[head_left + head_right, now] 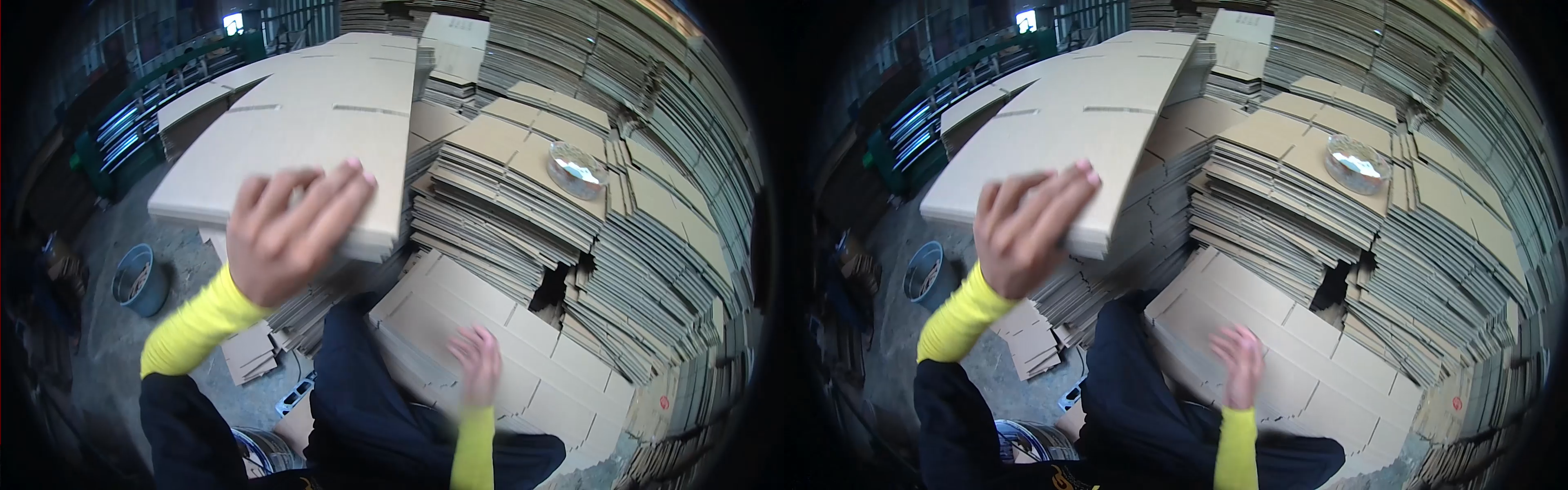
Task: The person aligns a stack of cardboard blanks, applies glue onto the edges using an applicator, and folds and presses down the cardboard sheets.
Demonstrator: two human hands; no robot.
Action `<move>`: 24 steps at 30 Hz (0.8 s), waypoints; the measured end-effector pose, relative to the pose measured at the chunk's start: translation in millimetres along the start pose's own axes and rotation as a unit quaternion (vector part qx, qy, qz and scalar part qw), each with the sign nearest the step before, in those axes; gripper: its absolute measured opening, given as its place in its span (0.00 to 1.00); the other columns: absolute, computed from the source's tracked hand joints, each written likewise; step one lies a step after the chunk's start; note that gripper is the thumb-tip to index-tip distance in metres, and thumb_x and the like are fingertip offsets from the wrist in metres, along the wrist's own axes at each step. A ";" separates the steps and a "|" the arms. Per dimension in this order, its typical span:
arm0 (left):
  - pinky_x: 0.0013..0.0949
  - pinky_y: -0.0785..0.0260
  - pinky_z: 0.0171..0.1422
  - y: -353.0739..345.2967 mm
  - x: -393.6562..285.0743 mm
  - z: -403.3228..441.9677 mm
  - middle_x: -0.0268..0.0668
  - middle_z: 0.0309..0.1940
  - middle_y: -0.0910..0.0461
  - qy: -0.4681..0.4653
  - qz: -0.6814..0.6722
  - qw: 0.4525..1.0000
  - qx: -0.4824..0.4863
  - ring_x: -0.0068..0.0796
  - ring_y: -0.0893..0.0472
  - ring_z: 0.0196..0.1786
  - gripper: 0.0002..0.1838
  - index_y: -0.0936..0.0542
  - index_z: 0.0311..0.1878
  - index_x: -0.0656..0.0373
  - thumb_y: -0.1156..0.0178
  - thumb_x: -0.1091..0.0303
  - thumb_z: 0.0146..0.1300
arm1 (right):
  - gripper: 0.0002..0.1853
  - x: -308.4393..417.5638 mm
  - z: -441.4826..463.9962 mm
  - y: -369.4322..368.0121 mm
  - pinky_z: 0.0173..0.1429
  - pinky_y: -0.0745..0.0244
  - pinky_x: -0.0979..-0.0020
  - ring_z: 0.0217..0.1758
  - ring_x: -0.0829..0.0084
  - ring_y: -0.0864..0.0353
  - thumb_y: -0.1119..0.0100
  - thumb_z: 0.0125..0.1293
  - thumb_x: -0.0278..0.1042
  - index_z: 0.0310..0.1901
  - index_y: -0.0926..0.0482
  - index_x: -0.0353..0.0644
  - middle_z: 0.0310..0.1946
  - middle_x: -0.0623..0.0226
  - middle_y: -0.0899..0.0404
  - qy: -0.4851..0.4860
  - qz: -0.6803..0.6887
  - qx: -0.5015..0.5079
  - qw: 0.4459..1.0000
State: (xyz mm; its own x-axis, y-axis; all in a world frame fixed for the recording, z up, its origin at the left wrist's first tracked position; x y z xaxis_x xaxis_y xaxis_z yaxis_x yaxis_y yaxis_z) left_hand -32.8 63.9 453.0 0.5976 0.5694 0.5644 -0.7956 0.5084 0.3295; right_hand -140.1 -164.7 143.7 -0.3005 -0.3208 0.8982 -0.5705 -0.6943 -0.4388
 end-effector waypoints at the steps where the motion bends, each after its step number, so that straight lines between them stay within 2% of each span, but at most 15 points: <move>1: 0.29 0.38 0.44 9.8 -15.6 1.1 0.29 0.53 0.13 -0.002 -0.001 1.000 -0.002 0.25 0.19 0.44 0.19 0.14 0.57 0.48 0.36 0.66 0.62 | 0.32 20.3 10.0 -55.3 0.67 0.25 0.52 0.61 0.53 0.19 0.61 0.82 0.57 0.72 0.36 0.36 0.63 0.46 0.24 -0.016 0.048 0.100 0.994; 2: 0.29 0.39 0.43 14.9 -29.6 -1.2 0.28 0.53 0.13 0.009 -0.005 1.000 -0.008 0.25 0.19 0.44 0.18 0.14 0.56 0.48 0.36 0.66 0.62 | 0.38 34.8 23.9 -100.3 0.71 0.29 0.50 0.66 0.50 0.23 0.67 0.81 0.63 0.76 0.41 0.37 0.68 0.43 0.29 -0.068 0.111 0.169 0.977; 4: 0.28 0.40 0.43 25.9 -54.7 -4.1 0.27 0.54 0.14 0.017 -0.010 0.999 0.031 0.25 0.19 0.45 0.17 0.14 0.56 0.47 0.39 0.66 0.64 | 0.52 53.7 63.9 -168.5 0.73 0.33 0.47 0.72 0.50 0.29 0.61 0.71 0.79 0.79 0.46 0.37 0.72 0.42 0.35 -0.164 0.241 0.272 0.917; 5: 0.29 0.39 0.43 27.3 -68.0 -9.3 0.29 0.55 0.15 0.012 -0.018 0.998 0.051 0.25 0.19 0.46 0.18 0.15 0.58 0.47 0.40 0.65 0.65 | 0.55 71.2 79.3 -198.7 0.75 0.35 0.48 0.74 0.52 0.32 0.58 0.68 0.81 0.78 0.45 0.35 0.72 0.43 0.34 -0.181 0.276 0.316 0.889; 6: 0.29 0.38 0.44 28.1 -79.1 -14.9 0.30 0.57 0.15 0.008 -0.023 0.997 0.069 0.26 0.19 0.47 0.19 0.16 0.59 0.48 0.41 0.65 0.66 | 0.52 87.5 93.1 -219.1 0.73 0.32 0.54 0.70 0.56 0.26 0.56 0.69 0.79 0.76 0.40 0.35 0.68 0.47 0.28 -0.168 0.274 0.338 0.885; 8: 0.29 0.36 0.46 23.1 -100.7 -30.2 0.34 0.60 0.18 -0.019 -0.080 0.987 0.139 0.27 0.20 0.50 0.21 0.18 0.63 0.50 0.43 0.66 0.67 | 0.39 94.0 129.7 -243.9 0.58 0.17 0.65 0.50 0.63 0.13 0.44 0.72 0.66 0.67 0.27 0.35 0.55 0.56 0.16 -0.153 0.247 0.393 0.872; 10: 0.32 0.33 0.51 31.8 -98.9 -35.9 0.38 0.63 0.21 -0.030 -0.148 0.975 0.164 0.32 0.20 0.53 0.25 0.21 0.66 0.52 0.38 0.61 0.65 | 0.31 68.0 151.0 -226.4 0.54 0.15 0.65 0.48 0.65 0.12 0.35 0.71 0.52 0.64 0.25 0.35 0.53 0.59 0.16 -0.195 0.113 0.264 0.938; 12: 0.36 0.31 0.58 37.1 -58.5 -41.0 0.41 0.64 0.22 0.143 -0.398 0.877 0.228 0.37 0.21 0.59 0.31 0.22 0.66 0.55 0.31 0.53 0.62 | 0.29 54.4 157.5 -207.2 0.56 0.16 0.65 0.49 0.66 0.13 0.31 0.69 0.47 0.63 0.25 0.35 0.54 0.59 0.17 -0.185 0.068 0.257 0.946; 14: 0.41 0.33 0.67 11.7 9.5 -98.2 0.45 0.65 0.23 0.352 -0.379 0.848 0.120 0.44 0.22 0.63 0.40 0.26 0.69 0.57 0.28 0.44 0.60 | 0.28 33.6 162.2 -188.9 0.58 0.17 0.64 0.51 0.67 0.14 0.28 0.67 0.41 0.63 0.25 0.35 0.54 0.60 0.17 -0.175 0.026 0.248 0.953; 16: 0.43 0.37 0.73 -31.6 58.3 -161.4 0.47 0.66 0.25 0.527 -0.284 0.797 0.083 0.44 0.25 0.67 0.43 0.31 0.73 0.62 0.33 0.40 0.65 | 0.28 23.8 166.6 -176.6 0.59 0.18 0.65 0.55 0.67 0.16 0.26 0.65 0.37 0.62 0.25 0.32 0.55 0.58 0.18 -0.098 0.030 0.250 0.963; 18: 0.41 0.40 0.76 -102.6 49.1 -236.8 0.47 0.67 0.26 0.657 -0.480 0.563 0.144 0.41 0.27 0.69 0.45 0.36 0.75 0.65 0.38 0.38 0.69 | 0.27 15.4 153.6 -172.9 0.61 0.21 0.66 0.58 0.69 0.18 0.26 0.65 0.34 0.61 0.25 0.32 0.55 0.57 0.18 -0.075 0.024 0.258 0.963; 19: 0.37 0.40 0.75 -109.0 25.8 -242.7 0.47 0.67 0.27 0.680 -0.510 0.488 0.200 0.35 0.29 0.70 0.45 0.36 0.75 0.67 0.41 0.37 0.71 | 0.26 19.6 149.3 -166.5 0.61 0.21 0.67 0.57 0.70 0.19 0.27 0.65 0.33 0.60 0.25 0.33 0.54 0.58 0.18 -0.011 -0.031 0.235 0.971; 21: 0.34 0.39 0.74 -141.0 -15.1 -268.3 0.44 0.67 0.26 0.674 -0.540 0.451 0.223 0.33 0.28 0.70 0.44 0.36 0.75 0.65 0.45 0.35 0.73 | 0.28 34.3 137.3 -156.5 0.64 0.25 0.69 0.56 0.72 0.19 0.28 0.65 0.29 0.63 0.28 0.33 0.55 0.60 0.19 0.086 -0.102 0.212 0.968; 23: 0.33 0.38 0.74 -165.6 -45.0 -283.8 0.43 0.66 0.26 0.674 -0.556 0.428 0.232 0.31 0.28 0.69 0.44 0.35 0.75 0.65 0.47 0.34 0.73 | 0.26 44.4 117.0 -141.0 0.63 0.23 0.69 0.54 0.72 0.18 0.28 0.64 0.29 0.61 0.27 0.32 0.53 0.60 0.18 0.096 -0.110 0.211 0.967; 24: 0.34 0.38 0.74 -172.1 -61.1 -289.5 0.42 0.67 0.26 0.712 -0.562 0.351 0.232 0.31 0.28 0.70 0.45 0.35 0.75 0.65 0.49 0.32 0.73 | 0.25 51.4 106.0 -135.6 0.61 0.22 0.69 0.53 0.72 0.17 0.27 0.64 0.29 0.59 0.26 0.32 0.51 0.59 0.16 0.107 -0.116 0.216 0.963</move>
Point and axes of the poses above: each hand's wrist, its own z-axis towards the middle knuckle, its own y-axis out of the back of the hand, x = y × z, the point moved 9 cm from there along z, towards the middle knuckle
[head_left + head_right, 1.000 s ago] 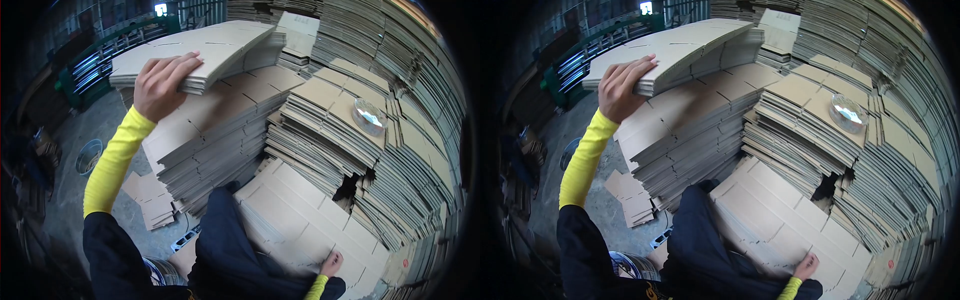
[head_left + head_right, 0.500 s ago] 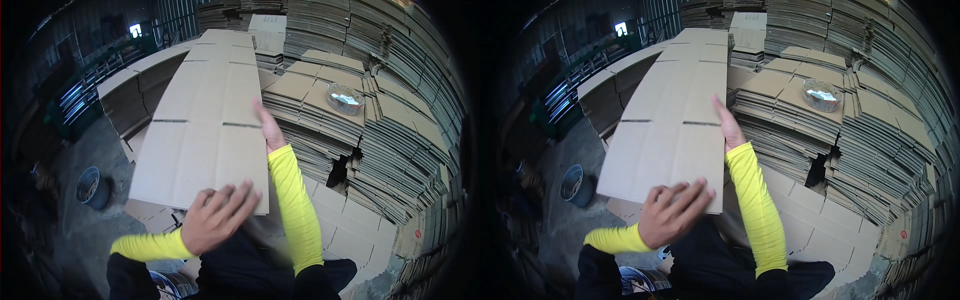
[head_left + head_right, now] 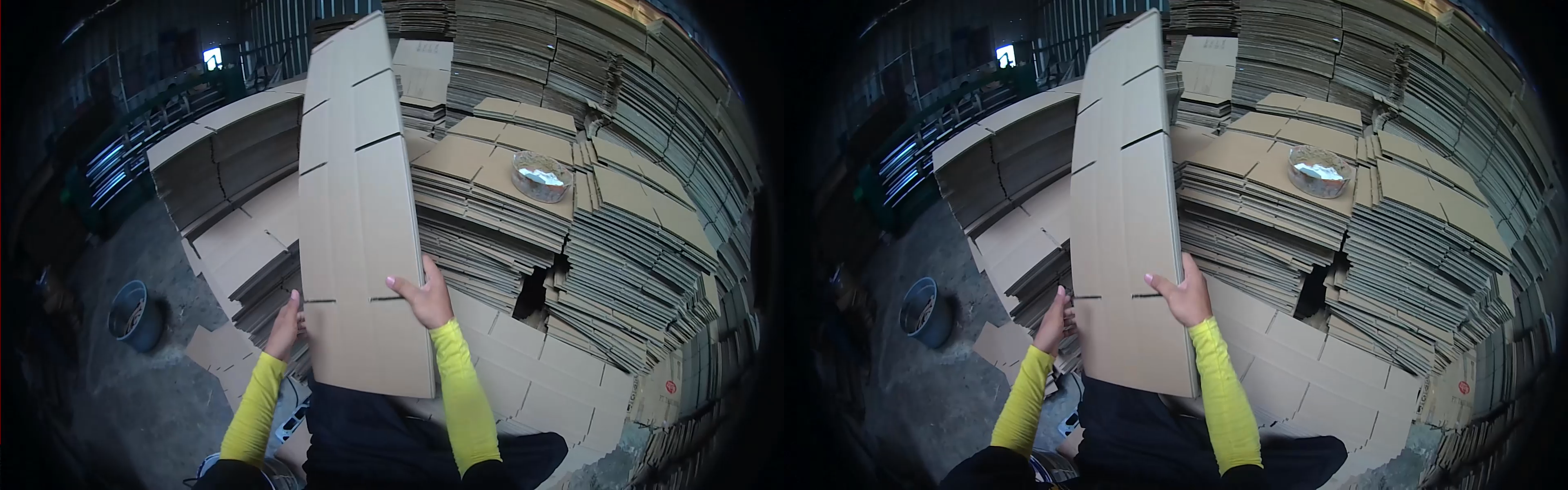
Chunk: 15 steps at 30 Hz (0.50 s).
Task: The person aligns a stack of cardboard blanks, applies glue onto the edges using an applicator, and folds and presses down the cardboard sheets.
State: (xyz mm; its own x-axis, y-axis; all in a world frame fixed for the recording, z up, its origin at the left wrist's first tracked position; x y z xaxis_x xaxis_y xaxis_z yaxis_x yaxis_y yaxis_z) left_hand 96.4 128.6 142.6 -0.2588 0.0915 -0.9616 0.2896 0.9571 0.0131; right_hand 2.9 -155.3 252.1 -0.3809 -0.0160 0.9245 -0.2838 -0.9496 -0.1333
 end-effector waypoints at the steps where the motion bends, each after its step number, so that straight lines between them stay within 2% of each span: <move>1: 0.34 0.39 0.75 -10.1 13.9 3.5 0.41 0.68 0.26 0.066 -0.052 0.996 0.001 0.31 0.28 0.70 0.45 0.35 0.75 0.64 0.52 0.30 0.74 | 0.25 6.0 -12.6 1.9 0.61 0.22 0.69 0.53 0.72 0.17 0.27 0.64 0.29 0.59 0.26 0.32 0.51 0.59 0.16 0.000 -0.003 -0.005 1.000; 2: 0.34 0.39 0.75 -21.3 16.4 13.6 0.41 0.68 0.26 0.067 -0.052 0.996 0.007 0.31 0.28 0.70 0.45 0.35 0.75 0.64 0.52 0.30 0.74 | 0.25 13.0 -26.3 3.2 0.61 0.22 0.70 0.52 0.73 0.17 0.27 0.64 0.29 0.59 0.26 0.31 0.51 0.59 0.16 0.005 -0.014 -0.011 1.000; 4: 0.39 0.36 0.74 -33.0 -9.1 32.3 0.39 0.70 0.26 -0.121 -0.105 0.987 -0.009 0.34 0.27 0.70 0.45 0.34 0.76 0.57 0.57 0.27 0.73 | 0.24 22.8 -59.3 5.2 0.61 0.22 0.70 0.52 0.74 0.17 0.27 0.64 0.29 0.58 0.25 0.31 0.50 0.60 0.15 0.001 -0.030 -0.019 0.999; 5: 0.37 0.36 0.75 -40.8 -12.2 42.6 0.39 0.71 0.26 -0.107 -0.195 0.975 0.025 0.34 0.26 0.70 0.43 0.33 0.76 0.58 0.55 0.30 0.74 | 0.24 29.2 -71.8 5.0 0.60 0.22 0.70 0.52 0.75 0.17 0.27 0.64 0.29 0.58 0.24 0.30 0.49 0.60 0.15 0.000 -0.049 -0.014 0.999; 6: 0.37 0.36 0.75 -41.5 -25.3 46.7 0.39 0.71 0.26 -0.105 -0.199 0.974 0.025 0.34 0.26 0.70 0.43 0.33 0.76 0.58 0.55 0.30 0.74 | 0.23 35.9 -83.5 4.5 0.59 0.22 0.70 0.51 0.76 0.17 0.27 0.65 0.29 0.57 0.23 0.30 0.48 0.61 0.15 0.000 -0.067 -0.009 0.998; 8: 0.38 0.31 0.73 -41.5 -71.0 45.2 0.39 0.69 0.25 -0.159 -0.277 0.945 0.070 0.34 0.23 0.67 0.40 0.33 0.76 0.57 0.52 0.34 0.75 | 0.23 50.2 -108.1 10.5 0.60 0.22 0.70 0.52 0.76 0.17 0.26 0.64 0.30 0.58 0.23 0.30 0.48 0.60 0.14 -0.015 -0.090 -0.006 0.996; 10: 0.39 0.29 0.71 -31.8 -102.9 53.3 0.44 0.67 0.24 -0.192 -0.284 0.935 0.095 0.36 0.22 0.67 0.39 0.33 0.74 0.61 0.46 0.38 0.74 | 0.24 64.3 -134.2 20.1 0.60 0.23 0.70 0.52 0.76 0.17 0.26 0.64 0.30 0.58 0.22 0.30 0.48 0.60 0.14 -0.027 -0.109 -0.007 0.994; 11: 0.39 0.29 0.71 -26.4 -116.8 59.3 0.44 0.67 0.24 -0.193 -0.285 0.934 0.096 0.36 0.22 0.67 0.39 0.33 0.74 0.61 0.46 0.38 0.74 | 0.26 69.1 -146.7 24.9 0.61 0.23 0.70 0.52 0.76 0.17 0.24 0.63 0.30 0.59 0.23 0.30 0.49 0.60 0.14 -0.041 -0.127 -0.003 0.991; 13: 0.42 0.27 0.70 -29.5 -139.4 59.3 0.44 0.65 0.22 -0.195 -0.311 0.914 0.174 0.38 0.21 0.65 0.38 0.32 0.73 0.60 0.44 0.38 0.73 | 0.27 81.5 -169.1 32.8 0.61 0.23 0.70 0.53 0.75 0.17 0.23 0.62 0.30 0.60 0.23 0.30 0.50 0.59 0.14 -0.056 -0.144 0.003 0.988; 15: 0.43 0.28 0.71 -34.8 -139.9 45.5 0.44 0.65 0.22 -0.206 -0.318 0.909 0.175 0.38 0.21 0.66 0.37 0.32 0.73 0.60 0.44 0.39 0.74 | 0.30 88.4 -187.3 44.0 0.62 0.24 0.70 0.53 0.75 0.16 0.22 0.61 0.31 0.62 0.23 0.30 0.51 0.59 0.14 -0.096 -0.203 0.002 0.975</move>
Point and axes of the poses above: each hand's wrist, its own z-axis towards the middle knuckle, its own y-axis out of the back of the hand, x = y × z, the point moved 9 cm from there along z, towards the middle knuckle
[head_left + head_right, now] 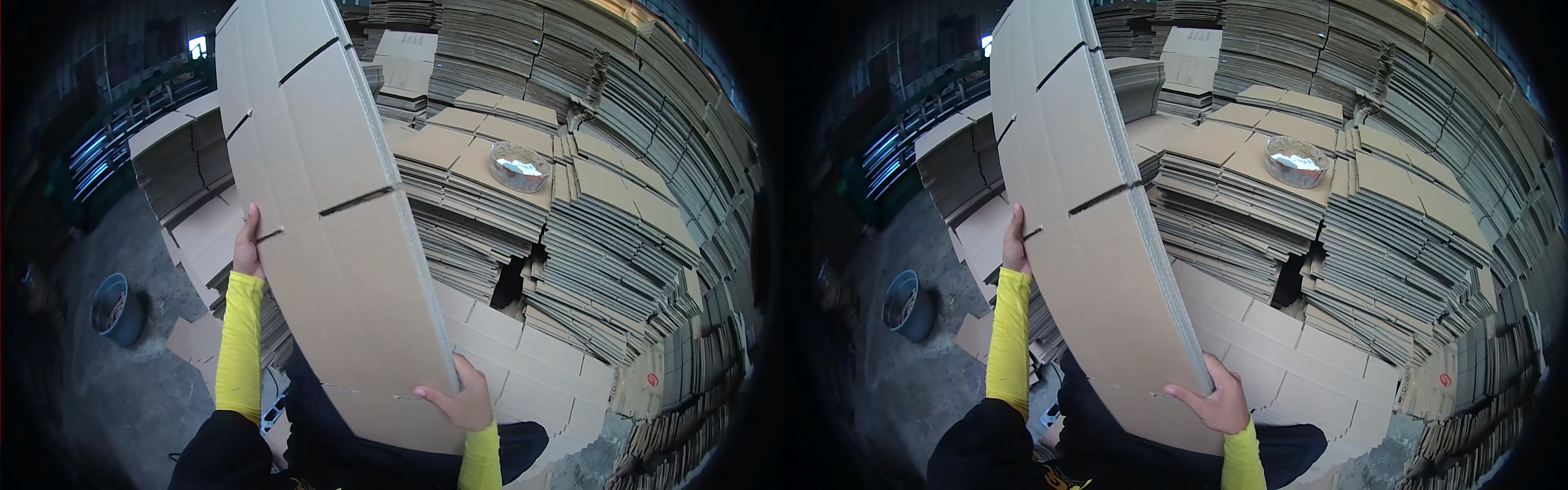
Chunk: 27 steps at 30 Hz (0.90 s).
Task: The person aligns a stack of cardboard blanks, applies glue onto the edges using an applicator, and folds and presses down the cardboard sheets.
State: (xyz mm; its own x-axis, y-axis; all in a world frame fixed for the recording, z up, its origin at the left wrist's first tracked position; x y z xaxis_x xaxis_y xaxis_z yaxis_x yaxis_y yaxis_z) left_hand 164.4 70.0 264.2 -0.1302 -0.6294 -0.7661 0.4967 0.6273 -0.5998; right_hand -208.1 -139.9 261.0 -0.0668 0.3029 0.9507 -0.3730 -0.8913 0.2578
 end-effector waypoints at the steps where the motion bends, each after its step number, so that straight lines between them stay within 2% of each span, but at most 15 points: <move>1: 0.44 0.28 0.71 -6.4 2.5 -6.6 0.44 0.65 0.22 -0.009 -0.006 1.000 0.004 0.39 0.22 0.67 0.36 0.31 0.73 0.59 0.44 0.40 0.74 | 0.30 -0.1 -7.4 8.6 0.62 0.24 0.70 0.53 0.75 0.16 0.22 0.61 0.31 0.62 0.23 0.30 0.51 0.59 0.14 0.002 -0.001 0.001 1.000; 5: 0.48 0.32 0.74 -61.6 20.9 -40.5 0.42 0.66 0.22 -0.008 -0.130 0.986 0.108 0.42 0.24 0.69 0.34 0.32 0.74 0.59 0.46 0.43 0.76 | 0.31 9.2 -39.7 59.6 0.61 0.23 0.69 0.53 0.73 0.16 0.21 0.59 0.31 0.62 0.23 0.31 0.50 0.58 0.13 0.031 -0.034 -0.035 0.998; 9: 0.49 0.34 0.76 -114.1 55.2 -64.1 0.40 0.71 0.28 -0.024 -0.132 0.982 0.134 0.42 0.27 0.72 0.46 0.38 0.77 0.56 0.46 0.31 0.69 | 0.32 49.2 -67.9 112.6 0.59 0.23 0.66 0.51 0.69 0.15 0.20 0.56 0.31 0.61 0.24 0.32 0.47 0.56 0.14 -0.021 -0.167 -0.086 0.982; 10: 0.48 0.35 0.77 -126.8 64.1 -68.2 0.38 0.74 0.32 -0.033 -0.105 0.988 0.104 0.41 0.30 0.74 0.52 0.42 0.79 0.54 0.46 0.26 0.64 | 0.32 63.3 -75.1 128.9 0.59 0.23 0.65 0.51 0.68 0.15 0.20 0.56 0.32 0.60 0.24 0.32 0.47 0.55 0.14 0.012 -0.214 -0.114 0.970; 12: 0.48 0.36 0.78 -159.3 90.4 -80.9 0.38 0.75 0.33 -0.021 -0.136 0.983 0.119 0.41 0.32 0.75 0.53 0.42 0.80 0.54 0.46 0.25 0.62 | 0.32 89.4 -82.8 138.7 0.58 0.23 0.65 0.50 0.67 0.15 0.20 0.55 0.33 0.59 0.24 0.32 0.46 0.54 0.15 0.031 -0.268 -0.152 0.951; 14: 0.48 0.38 0.79 -195.2 122.0 -91.6 0.38 0.76 0.35 -0.009 -0.166 0.978 0.126 0.41 0.33 0.76 0.54 0.43 0.80 0.53 0.45 0.24 0.60 | 0.35 126.7 -87.2 140.9 0.51 0.21 0.66 0.43 0.68 0.13 0.15 0.49 0.44 0.53 0.23 0.34 0.40 0.56 0.14 0.096 -0.296 -0.264 0.913; 15: 0.50 0.38 0.79 -211.8 141.9 -98.3 0.37 0.75 0.34 0.008 -0.211 0.971 0.111 0.40 0.34 0.76 0.55 0.41 0.80 0.51 0.46 0.22 0.59 | 0.35 128.2 -93.7 143.3 0.51 0.21 0.66 0.43 0.68 0.13 0.15 0.49 0.44 0.53 0.23 0.34 0.40 0.56 0.14 0.087 -0.299 -0.266 0.912; 16: 0.51 0.39 0.79 -222.6 158.8 -105.6 0.37 0.74 0.32 0.024 -0.254 0.962 0.093 0.40 0.34 0.76 0.55 0.40 0.80 0.49 0.47 0.20 0.57 | 0.37 135.1 -105.4 152.3 0.47 0.20 0.67 0.38 0.69 0.14 0.13 0.44 0.50 0.49 0.23 0.35 0.36 0.59 0.14 0.090 -0.364 -0.306 0.875; 18: 0.49 0.47 0.83 -249.9 178.9 -117.6 0.37 0.79 0.41 0.079 -0.210 0.964 0.140 0.38 0.41 0.79 0.60 0.46 0.81 0.53 0.46 0.20 0.55 | 0.42 138.1 -123.5 173.4 0.36 0.21 0.68 0.27 0.70 0.15 0.11 0.32 0.62 0.40 0.22 0.38 0.27 0.65 0.15 0.102 -0.431 -0.369 0.817; 19: 0.48 0.48 0.83 -263.4 189.0 -120.4 0.40 0.79 0.43 0.084 -0.179 0.958 0.210 0.38 0.43 0.80 0.60 0.48 0.82 0.56 0.49 0.20 0.58 | 0.41 136.2 -129.2 183.5 0.37 0.21 0.68 0.28 0.70 0.15 0.11 0.32 0.60 0.40 0.22 0.38 0.28 0.64 0.15 0.091 -0.448 -0.375 0.807; 21: 0.45 0.41 0.80 -277.4 210.3 -126.5 0.44 0.77 0.38 0.127 -0.113 0.950 0.260 0.39 0.36 0.77 0.53 0.45 0.80 0.61 0.52 0.25 0.68 | 0.40 134.5 -131.3 193.7 0.37 0.22 0.68 0.28 0.70 0.17 0.12 0.34 0.59 0.40 0.22 0.38 0.28 0.64 0.15 0.098 -0.537 -0.355 0.759; 22: 0.45 0.41 0.80 -267.8 217.6 -134.4 0.44 0.77 0.38 0.136 -0.110 0.950 0.260 0.39 0.36 0.77 0.53 0.45 0.80 0.61 0.52 0.25 0.68 | 0.38 126.9 -128.4 199.7 0.37 0.23 0.68 0.28 0.69 0.18 0.13 0.36 0.59 0.41 0.21 0.37 0.28 0.64 0.16 0.110 -0.528 -0.342 0.770; 24: 0.41 0.30 0.69 -213.7 251.1 -146.4 0.47 0.64 0.25 0.211 0.080 0.962 0.156 0.37 0.22 0.64 0.45 0.33 0.71 0.64 0.56 0.28 0.73 | 0.36 112.5 -116.9 204.2 0.35 0.24 0.67 0.25 0.66 0.20 0.12 0.36 0.57 0.39 0.21 0.38 0.25 0.62 0.19 0.142 -0.563 -0.296 0.758; 26: 0.31 0.27 0.50 -128.3 255.6 -159.3 0.38 0.41 0.19 0.204 0.089 0.970 -0.096 0.26 0.19 0.41 0.32 0.24 0.52 0.60 0.56 0.35 0.78 | 0.36 77.8 -104.8 212.6 0.34 0.25 0.66 0.23 0.63 0.21 0.13 0.36 0.58 0.38 0.20 0.39 0.23 0.61 0.21 0.140 -0.589 -0.244 0.758; 27: 0.27 0.34 0.38 -103.1 246.4 -157.9 0.29 0.28 0.27 0.147 0.028 0.978 -0.146 0.19 0.29 0.29 0.27 0.27 0.37 0.53 0.55 0.38 0.79 | 0.36 47.4 -100.3 218.8 0.33 0.24 0.64 0.23 0.61 0.20 0.14 0.37 0.62 0.38 0.19 0.40 0.23 0.61 0.20 0.115 -0.600 -0.217 0.762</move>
Point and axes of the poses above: each hand's wrist, its own z-axis towards the middle knuckle, its own y-axis out of the back of the hand, x = y × z, the point moved 9 cm from there along z, towards the middle knuckle
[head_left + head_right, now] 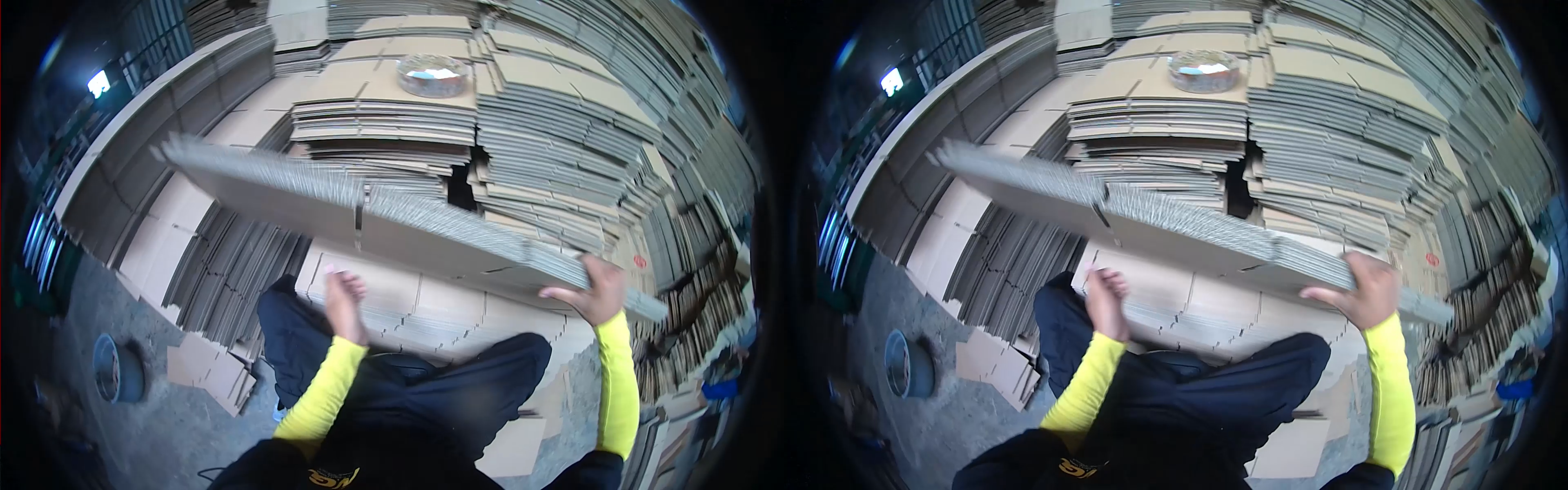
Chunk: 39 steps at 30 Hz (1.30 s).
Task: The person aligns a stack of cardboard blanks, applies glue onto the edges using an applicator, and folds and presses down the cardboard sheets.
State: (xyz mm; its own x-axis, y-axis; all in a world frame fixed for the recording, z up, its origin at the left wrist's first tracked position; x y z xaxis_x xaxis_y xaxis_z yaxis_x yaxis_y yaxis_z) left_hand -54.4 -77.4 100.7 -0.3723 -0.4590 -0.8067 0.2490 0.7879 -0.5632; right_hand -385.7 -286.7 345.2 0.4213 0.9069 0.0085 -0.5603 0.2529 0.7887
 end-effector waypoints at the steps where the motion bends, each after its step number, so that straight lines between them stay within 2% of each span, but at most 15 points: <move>1: 0.27 0.38 0.34 18.6 -18.6 -0.5 0.27 0.26 0.28 -0.060 -0.031 0.996 -0.050 0.18 0.31 0.27 0.25 0.28 0.34 0.52 0.52 0.41 0.79 | 0.37 -9.4 -8.3 -34.4 0.33 0.24 0.63 0.24 0.60 0.18 0.17 0.38 0.66 0.37 0.19 0.40 0.23 0.61 0.20 -0.004 -0.022 0.057 0.998; 6: 0.25 0.34 0.43 81.6 -93.1 27.3 0.30 0.33 0.22 -0.197 0.107 0.966 -0.126 0.19 0.25 0.36 0.18 0.23 0.39 0.54 0.48 0.49 0.79 | 0.41 -49.2 -37.4 -115.5 0.33 0.21 0.59 0.28 0.57 0.15 0.28 0.43 0.79 0.37 0.19 0.41 0.24 0.61 0.18 -0.006 -0.035 0.074 0.997; 8: 0.36 0.37 0.60 94.1 -127.5 47.7 0.32 0.48 0.17 -0.235 0.206 0.939 -0.141 0.23 0.21 0.54 0.17 0.21 0.51 0.53 0.43 0.49 0.76 | 0.41 -41.3 -33.4 -118.2 0.33 0.21 0.58 0.28 0.56 0.15 0.30 0.45 0.80 0.38 0.19 0.41 0.25 0.61 0.18 -0.003 -0.049 0.113 0.992; 9: 0.43 0.41 0.67 105.1 -138.8 68.3 0.33 0.58 0.18 -0.254 0.215 0.934 -0.127 0.26 0.23 0.63 0.19 0.21 0.57 0.53 0.41 0.48 0.75 | 0.42 -41.9 -34.5 -120.2 0.33 0.21 0.58 0.29 0.56 0.15 0.32 0.46 0.81 0.38 0.18 0.41 0.25 0.61 0.17 -0.009 -0.055 0.128 0.990; 14: 0.41 0.49 0.82 95.2 -187.6 173.5 0.47 0.74 0.32 -0.263 0.275 0.920 -0.095 0.36 0.34 0.76 0.42 0.33 0.74 0.66 0.35 0.42 0.69 | 0.41 -44.3 -36.5 -120.9 0.37 0.21 0.60 0.30 0.58 0.14 0.38 0.52 0.82 0.36 0.18 0.42 0.27 0.62 0.17 -0.009 -0.066 0.117 0.991; 18: 0.39 0.38 0.75 96.9 -174.0 270.3 0.44 0.66 0.24 -0.181 0.251 0.951 0.015 0.34 0.26 0.67 0.42 0.29 0.71 0.69 0.28 0.47 0.64 | 0.36 -50.8 -45.8 -104.9 0.49 0.22 0.59 0.40 0.58 0.14 0.32 0.55 0.74 0.42 0.17 0.41 0.39 0.59 0.15 -0.067 -0.073 0.132 0.986; 21: 0.37 0.29 0.66 111.7 -179.9 274.0 0.42 0.59 0.20 -0.226 0.313 0.919 -0.081 0.32 0.20 0.58 0.36 0.26 0.68 0.65 0.26 0.54 0.62 | 0.30 -64.1 -76.7 -32.6 0.69 0.33 0.53 0.63 0.52 0.24 0.26 0.58 0.51 0.56 0.21 0.41 0.56 0.54 0.20 -0.128 -0.001 -0.209 0.969; 24: 0.38 0.32 0.70 129.8 -170.5 294.2 0.44 0.63 0.21 -0.204 0.244 0.948 -0.024 0.33 0.22 0.62 0.36 0.27 0.70 0.63 0.29 0.56 0.63 | 0.29 -122.6 -178.2 4.1 0.74 0.38 0.57 0.70 0.54 0.32 0.32 0.66 0.43 0.63 0.28 0.34 0.64 0.50 0.30 -0.322 -0.157 -0.419 0.834; 26: 0.39 0.35 0.72 130.8 -171.3 288.3 0.43 0.64 0.22 -0.203 0.246 0.948 -0.007 0.34 0.23 0.64 0.35 0.27 0.71 0.63 0.31 0.55 0.65 | 0.31 -186.4 -254.4 14.3 0.76 0.40 0.59 0.71 0.56 0.35 0.34 0.70 0.47 0.64 0.30 0.33 0.67 0.50 0.33 -0.455 -0.072 -0.527 0.714; 28: 0.40 0.40 0.76 118.5 -170.0 276.7 0.42 0.67 0.23 -0.206 0.237 0.949 0.030 0.34 0.25 0.67 0.33 0.28 0.72 0.62 0.36 0.54 0.69 | 0.33 -238.3 -316.1 19.3 0.75 0.40 0.61 0.70 0.57 0.34 0.34 0.71 0.51 0.65 0.30 0.32 0.67 0.51 0.32 -0.512 -0.086 -0.546 0.658; 30: 0.41 0.45 0.79 106.0 -167.6 270.9 0.41 0.69 0.25 -0.209 0.224 0.950 0.067 0.35 0.27 0.71 0.32 0.28 0.73 0.62 0.40 0.52 0.72 | 0.41 -299.7 -322.4 -25.1 0.73 0.37 0.58 0.67 0.58 0.30 0.37 0.69 0.64 0.68 0.30 0.34 0.66 0.53 0.28 -0.556 0.244 -0.369 0.704; 31: 0.41 0.45 0.79 104.9 -166.3 271.9 0.41 0.69 0.25 -0.210 0.222 0.950 0.068 0.35 0.27 0.71 0.32 0.28 0.73 0.62 0.40 0.52 0.72 | 0.41 -297.0 -319.1 -26.2 0.73 0.37 0.58 0.67 0.58 0.30 0.37 0.69 0.64 0.68 0.30 0.34 0.66 0.53 0.28 -0.554 0.244 -0.370 0.704; 33: 0.41 0.44 0.79 109.7 -162.3 274.2 0.41 0.67 0.23 -0.222 0.229 0.947 0.037 0.35 0.27 0.71 0.29 0.26 0.71 0.61 0.43 0.53 0.73 | 0.48 -286.1 -330.6 -49.2 0.72 0.36 0.55 0.66 0.59 0.28 0.41 0.65 0.74 0.70 0.29 0.35 0.66 0.55 0.26 -0.667 0.318 -0.361 0.569; 36: 0.40 0.43 0.79 111.3 -167.2 269.8 0.42 0.65 0.21 -0.258 0.281 0.924 0.025 0.34 0.27 0.71 0.28 0.24 0.70 0.61 0.44 0.53 0.74 | 0.52 -278.3 -306.2 -45.7 0.72 0.38 0.50 0.68 0.58 0.28 0.44 0.62 0.79 0.70 0.28 0.36 0.68 0.55 0.27 -0.656 0.330 -0.335 0.590; 39: 0.39 0.41 0.77 121.8 -162.4 284.2 0.43 0.64 0.22 -0.264 0.305 0.915 -0.007 0.35 0.26 0.69 0.26 0.23 0.67 0.64 0.47 0.54 0.75 | 0.47 -301.7 -309.5 -53.7 0.73 0.38 0.58 0.69 0.60 0.28 0.39 0.63 0.72 0.68 0.26 0.34 0.67 0.53 0.25 -0.650 0.307 -0.335 0.609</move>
State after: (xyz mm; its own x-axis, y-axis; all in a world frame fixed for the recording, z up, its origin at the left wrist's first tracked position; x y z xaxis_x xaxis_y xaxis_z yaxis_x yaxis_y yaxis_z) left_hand 290.5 -23.5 112.2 0.3174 -0.0632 -0.9462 0.2541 0.9670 0.0206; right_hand -703.4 -469.6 110.0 -0.0512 -0.0238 0.9984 -0.8784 0.4767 -0.0337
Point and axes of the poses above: each hand's wrist, its own z-axis towards the middle knuckle, its own y-axis out of the back of the hand, x = y × z, the point moved 9 cm from there along z, towards the middle knuckle
